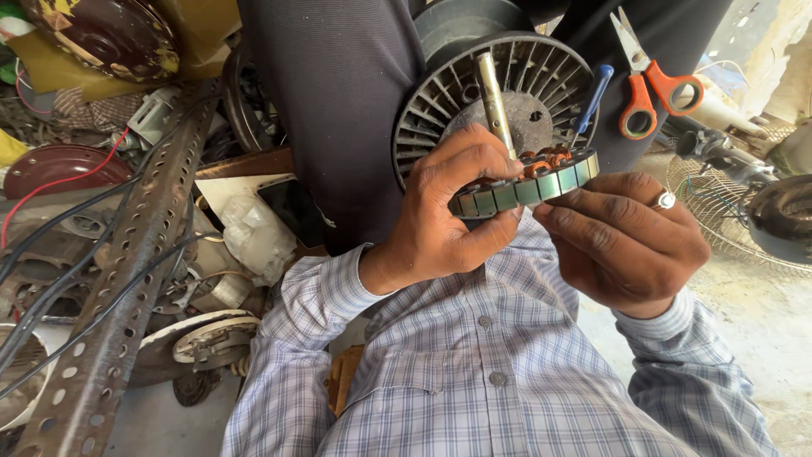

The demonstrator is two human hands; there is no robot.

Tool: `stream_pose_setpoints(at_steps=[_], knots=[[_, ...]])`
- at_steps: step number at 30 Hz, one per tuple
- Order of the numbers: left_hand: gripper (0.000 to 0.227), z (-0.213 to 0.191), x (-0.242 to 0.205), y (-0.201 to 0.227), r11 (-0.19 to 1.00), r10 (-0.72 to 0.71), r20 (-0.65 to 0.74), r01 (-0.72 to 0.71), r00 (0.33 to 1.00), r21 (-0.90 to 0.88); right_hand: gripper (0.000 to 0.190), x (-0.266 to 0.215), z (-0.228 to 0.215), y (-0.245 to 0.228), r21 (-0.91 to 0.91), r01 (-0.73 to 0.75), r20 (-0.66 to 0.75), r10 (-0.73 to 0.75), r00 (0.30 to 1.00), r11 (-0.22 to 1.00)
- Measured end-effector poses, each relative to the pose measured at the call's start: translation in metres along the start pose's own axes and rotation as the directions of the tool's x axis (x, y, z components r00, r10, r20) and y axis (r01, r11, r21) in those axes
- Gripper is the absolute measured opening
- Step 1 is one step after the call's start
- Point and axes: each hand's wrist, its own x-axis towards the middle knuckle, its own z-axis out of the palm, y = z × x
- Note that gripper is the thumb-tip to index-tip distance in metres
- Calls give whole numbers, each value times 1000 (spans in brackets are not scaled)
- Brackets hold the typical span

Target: The person sits on the floor and works on a motor rotor resting on their lap. They repeatedly pick up small white insulating paper pieces and place them into the slots of the rotor's copper windings.

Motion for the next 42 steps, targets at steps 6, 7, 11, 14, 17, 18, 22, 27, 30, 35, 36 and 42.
stream_pose_setpoints(at_steps=[6, 7, 11, 14, 17, 18, 22, 27, 30, 35, 36, 42], knots=[[18, 2, -2, -5, 1000, 26, -24, -26, 999, -10, 14, 2, 8, -14, -83, -43, -37, 40, 999, 996], [18, 2, -3, -6, 999, 27, -21, -27, 999, -18, 14, 2, 8, -15, -92, -56, -36, 52, 998, 994], [18, 2, -4, -7, 998, 51, -24, -52, 998, -28, 14, 3, 10, -15, -104, -30, -37, 26, 999, 994], [20, 2, -4, -7, 999, 39, -21, -40, 999, -26, 15, 4, 9, -12, -77, -5, -23, 3, 1000, 997], [20, 2, -5, -7, 999, 42, -24, -43, 999, -14, 15, 5, 8, -12, -104, 21, 5, -21, 1000, 994], [20, 2, -6, -7, 999, 39, -20, -40, 999, -7, 16, 5, 7, -13, -119, 31, 21, -29, 999, 992], [18, 0, -7, -6, 998, 64, -8, -64, 998, 22, 20, 10, 3, -15, -134, 93, 68, -84, 994, 987], [19, -5, -7, -8, 995, 90, 15, -91, 996, 46, 22, 16, -4, -18, -163, 134, 170, -106, 980, 978], [22, -3, -5, -10, 994, 108, -3, -108, 994, 33, 21, 18, -8, -15, -167, 150, 192, -117, 974, 975], [23, 4, -5, -11, 996, 60, -64, -56, 996, 68, 24, 19, -8, -7, -86, 152, 226, -129, 966, 985], [23, 5, -5, -11, 996, 57, -74, -52, 996, 76, 27, 19, -12, -6, -77, 149, 255, -125, 959, 986], [22, 3, -3, -9, 985, 116, -39, -110, 992, 137, 30, 10, -16, 2, -134, 285, 316, -232, 920, 949]])
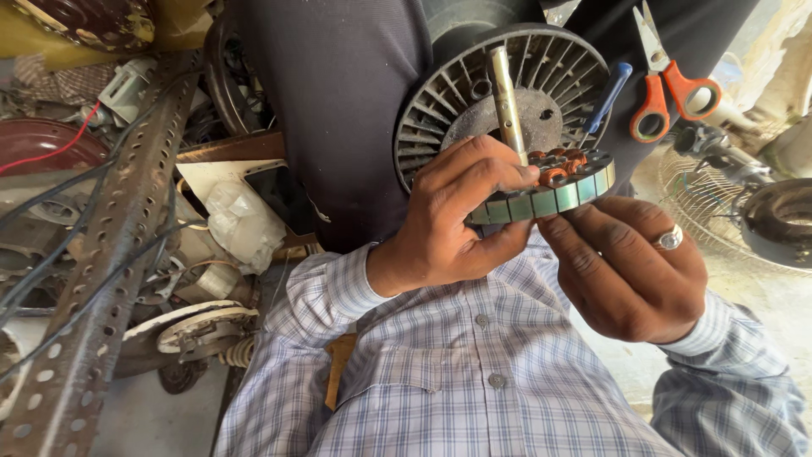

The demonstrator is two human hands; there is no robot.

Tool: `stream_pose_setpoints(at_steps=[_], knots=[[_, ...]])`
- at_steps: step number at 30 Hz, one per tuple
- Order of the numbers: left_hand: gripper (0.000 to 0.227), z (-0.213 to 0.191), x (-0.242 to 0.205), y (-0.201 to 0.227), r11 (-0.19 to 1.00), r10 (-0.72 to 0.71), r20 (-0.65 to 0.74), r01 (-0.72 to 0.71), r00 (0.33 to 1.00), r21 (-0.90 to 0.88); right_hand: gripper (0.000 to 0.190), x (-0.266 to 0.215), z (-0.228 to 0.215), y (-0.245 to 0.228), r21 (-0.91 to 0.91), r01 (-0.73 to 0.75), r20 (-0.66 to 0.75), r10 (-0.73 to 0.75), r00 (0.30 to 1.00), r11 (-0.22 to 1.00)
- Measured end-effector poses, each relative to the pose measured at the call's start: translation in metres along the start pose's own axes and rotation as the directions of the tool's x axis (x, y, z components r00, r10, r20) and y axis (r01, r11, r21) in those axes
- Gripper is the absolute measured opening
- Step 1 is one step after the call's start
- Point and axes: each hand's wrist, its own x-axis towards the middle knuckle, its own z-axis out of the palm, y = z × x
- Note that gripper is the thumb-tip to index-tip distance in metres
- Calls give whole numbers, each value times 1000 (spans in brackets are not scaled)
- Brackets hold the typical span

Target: The person sits on the floor and works on a motor rotor resting on their lap. They repeatedly pick up small white insulating paper pieces and place them into the slots of the rotor's copper windings.

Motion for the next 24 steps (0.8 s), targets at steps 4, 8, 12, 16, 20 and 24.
stream_pose_setpoints(at_steps=[4, 8, 12, 16, 20, 24], knots=[[22, -4, 1, -1, 999, -38, 41, 39, 998, -14, 24, -13, 7, 8, 76, -21, -44, 25, 999, 997], [30, -2, -1, -8, 999, -34, 29, 35, 999, -29, 32, -20, 42, 19, 356, -131, -421, 284, 861, 925], [39, 4, -8, -15, 998, -1, 16, 0, 1000, 55, 35, -34, 61, 19, 682, -230, -306, 556, 773, 694], [44, 10, -14, -25, 955, 156, -22, -145, 988, 259, 29, -47, 63, 18, 774, -267, -207, 628, 750, 574], [47, 13, -16, -31, 946, 195, -57, -172, 979, 274, 29, -46, 62, 23, 784, -262, -186, 614, 767, 564], [41, 15, -15, -33, 949, 199, -112, -163, 974, 270, 33, -42, 56, 27, 794, -313, -104, 623, 775, 522]])
